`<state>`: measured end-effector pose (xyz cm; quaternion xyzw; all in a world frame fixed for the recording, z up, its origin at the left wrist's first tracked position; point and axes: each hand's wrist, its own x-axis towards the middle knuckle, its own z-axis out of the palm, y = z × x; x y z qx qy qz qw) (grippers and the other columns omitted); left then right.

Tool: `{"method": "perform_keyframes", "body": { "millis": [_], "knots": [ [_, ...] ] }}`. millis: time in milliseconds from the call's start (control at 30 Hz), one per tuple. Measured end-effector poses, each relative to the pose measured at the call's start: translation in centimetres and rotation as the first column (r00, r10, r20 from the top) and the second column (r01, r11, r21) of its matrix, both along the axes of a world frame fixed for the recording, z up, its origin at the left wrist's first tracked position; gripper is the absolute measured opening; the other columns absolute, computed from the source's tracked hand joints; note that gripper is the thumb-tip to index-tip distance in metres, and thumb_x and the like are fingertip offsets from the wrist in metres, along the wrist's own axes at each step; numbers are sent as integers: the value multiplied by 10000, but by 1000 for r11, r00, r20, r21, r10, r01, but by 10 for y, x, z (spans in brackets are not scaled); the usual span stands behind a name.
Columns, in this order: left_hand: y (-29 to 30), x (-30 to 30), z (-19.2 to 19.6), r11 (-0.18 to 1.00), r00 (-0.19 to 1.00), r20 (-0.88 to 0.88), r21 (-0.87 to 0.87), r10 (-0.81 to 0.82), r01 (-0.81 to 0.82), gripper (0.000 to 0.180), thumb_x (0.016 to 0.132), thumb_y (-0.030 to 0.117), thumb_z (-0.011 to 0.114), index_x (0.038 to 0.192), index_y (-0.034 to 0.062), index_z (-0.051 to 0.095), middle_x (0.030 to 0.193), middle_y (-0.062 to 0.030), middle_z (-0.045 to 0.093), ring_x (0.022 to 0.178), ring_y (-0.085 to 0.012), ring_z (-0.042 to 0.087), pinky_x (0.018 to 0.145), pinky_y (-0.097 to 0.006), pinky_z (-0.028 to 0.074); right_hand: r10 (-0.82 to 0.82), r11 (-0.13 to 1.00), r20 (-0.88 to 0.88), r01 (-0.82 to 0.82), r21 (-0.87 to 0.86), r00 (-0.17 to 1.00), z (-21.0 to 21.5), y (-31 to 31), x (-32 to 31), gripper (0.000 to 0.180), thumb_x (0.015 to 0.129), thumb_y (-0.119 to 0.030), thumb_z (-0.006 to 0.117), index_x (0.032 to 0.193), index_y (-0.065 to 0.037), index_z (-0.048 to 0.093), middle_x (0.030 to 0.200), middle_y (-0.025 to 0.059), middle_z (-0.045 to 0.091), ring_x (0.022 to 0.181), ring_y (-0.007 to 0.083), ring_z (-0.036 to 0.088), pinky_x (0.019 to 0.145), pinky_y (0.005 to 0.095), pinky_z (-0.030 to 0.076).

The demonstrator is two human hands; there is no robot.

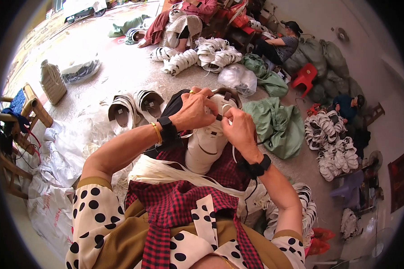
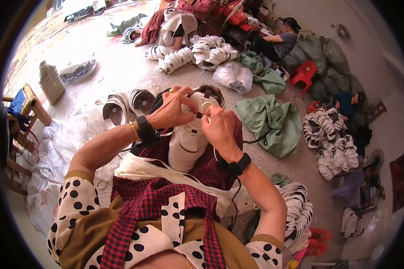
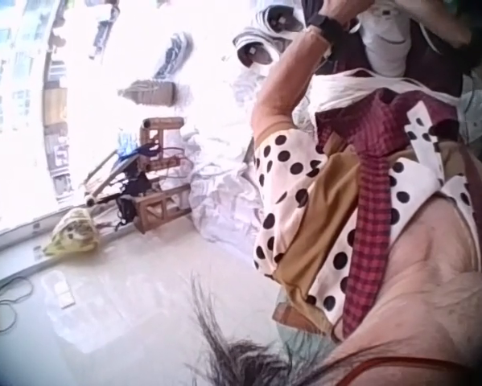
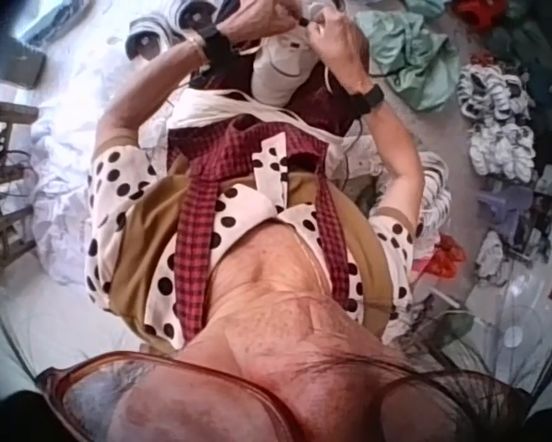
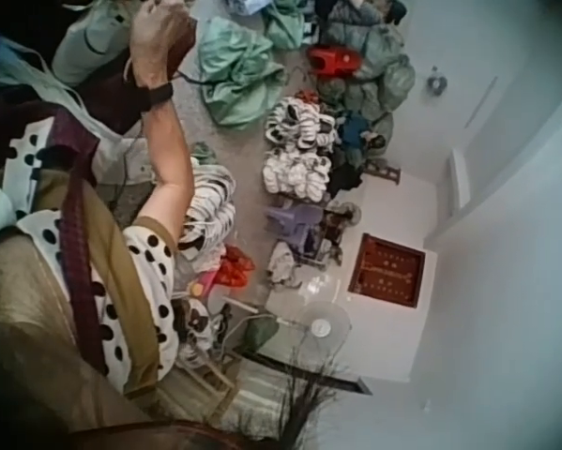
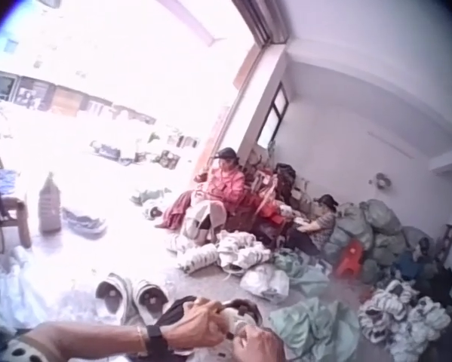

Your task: Lacing a pair of white shoes in a shoe manufacturing environment.

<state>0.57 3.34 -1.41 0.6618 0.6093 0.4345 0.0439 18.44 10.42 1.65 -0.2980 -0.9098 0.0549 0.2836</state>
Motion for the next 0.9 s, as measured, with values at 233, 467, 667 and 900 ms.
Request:
{"method": "perform_keyframes", "body": {
  "millis": [233, 467, 667, 900],
  "knots": [
    [4, -3, 9, 997, 999, -36, -73, -8, 5, 137, 684, 170, 700, 803, 148, 765, 1160, -95, 597, 1165, -313, 491, 970, -513, 321, 69, 997, 6, -70, 41, 998, -4, -1, 5, 115, 846, -122, 691, 826, -18, 646, 801, 180, 687, 745, 379, 682, 650, 467, 525],
    [-2, 1, 8, 993, 913, -399, 114, 78, -36, 97, 731, 157, 643, 757, 84, 701, 1059, -93, 571, 1096, -286, 491, 972, -512, 306, 75, 994, 20, -76, 81, 997, -5, -1, 13, 131, 864, -141, 690, 876, -32, 618, 830, 169, 693, 758, 374, 690, 645, 474, 536],
    [1, 6, 6, 994, 937, -335, 81, 102, -80, 114, 727, 130, 630, 806, 64, 679, 1041, -94, 563, 1078, -291, 491, 978, -502, 312, -8, 1000, 41, 7, 19, 999, -7, 2, 4, 91, 830, -121, 672, 834, -34, 645, 767, 164, 697, 744, 381, 694, 661, 471, 547],
    [2, 5, 10, 996, 962, -259, 50, 83, -72, 124, 698, 129, 658, 809, 91, 700, 1039, -75, 605, 1057, -294, 511, 942, -469, 334, 34, 991, -126, -50, -125, 991, -14, 4, 0, 78, 807, -116, 686, 816, -39, 691, 765, 166, 704, 738, 361, 701, 653, 448, 550]
  ]
}}
